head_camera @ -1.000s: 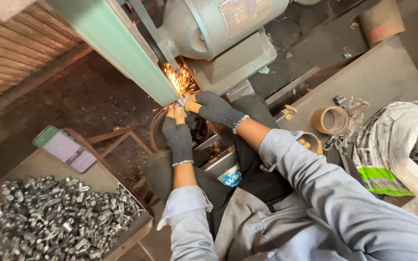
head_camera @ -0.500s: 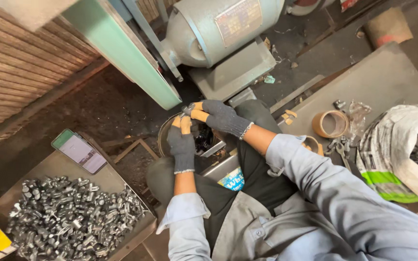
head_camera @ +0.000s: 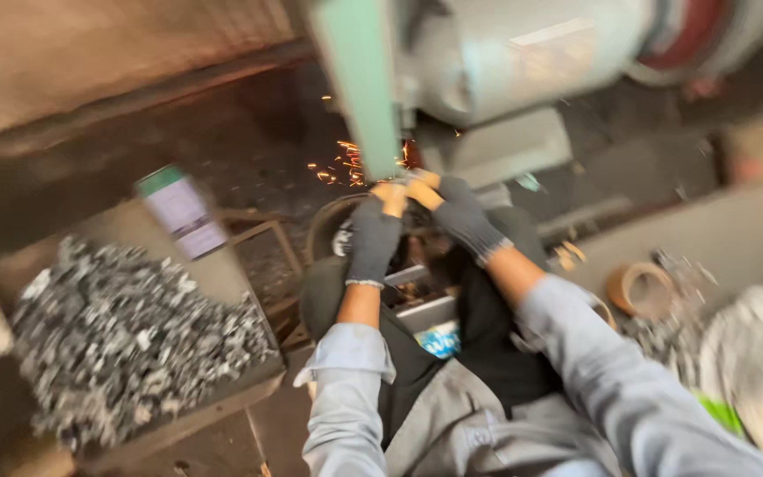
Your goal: The person sits on the floor at a bench grinder and grinds small metal castings one at a time, holding each piece against the spinning abrasive belt with both hands until sparks fly, then places the finished piece into a growing pile on a tray beside them and picks up the next rough casting from a container.
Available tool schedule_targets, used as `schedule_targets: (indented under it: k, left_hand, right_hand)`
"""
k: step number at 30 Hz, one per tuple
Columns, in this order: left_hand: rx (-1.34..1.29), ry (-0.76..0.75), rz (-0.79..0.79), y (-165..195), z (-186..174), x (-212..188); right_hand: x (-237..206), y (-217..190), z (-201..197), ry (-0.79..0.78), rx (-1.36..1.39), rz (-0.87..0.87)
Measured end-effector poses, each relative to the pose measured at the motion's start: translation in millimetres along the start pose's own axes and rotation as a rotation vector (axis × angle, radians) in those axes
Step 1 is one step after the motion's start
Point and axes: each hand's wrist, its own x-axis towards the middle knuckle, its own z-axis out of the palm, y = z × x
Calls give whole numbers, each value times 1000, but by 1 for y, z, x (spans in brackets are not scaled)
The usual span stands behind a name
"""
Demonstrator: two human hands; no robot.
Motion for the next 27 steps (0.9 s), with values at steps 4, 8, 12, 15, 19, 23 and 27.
schedule_targets:
  k: [4, 8, 12, 15, 19, 23, 27]
  left_hand:
    - [557, -84, 181, 24, -108, -3]
    - [1343, 364, -251, -14, -227, 3]
    - [1577, 281, 78, -73, -287, -9]
    - [1572, -5, -357, -96, -328, -23]
    - [1489, 213, -348, -108, -354, -20]
    - [1707, 66, -480, -111, -342, -3]
    - [1726, 145, -377, -104, -336, -9]
  right_hand:
    - [-31, -33, 5, 198, -692, -286]
    - [-38, -50, 21, -138, -719, -160]
    - [-33, -47, 46, -515, -950, -207]
    - [-34, -40, 59, -660, -1218, 38]
    - [-41, -35, 67, -576, -1056, -117]
    - [-56, -43, 70, -528, -1057, -275]
    - [-77, -59, 72, -626, -1267, 198]
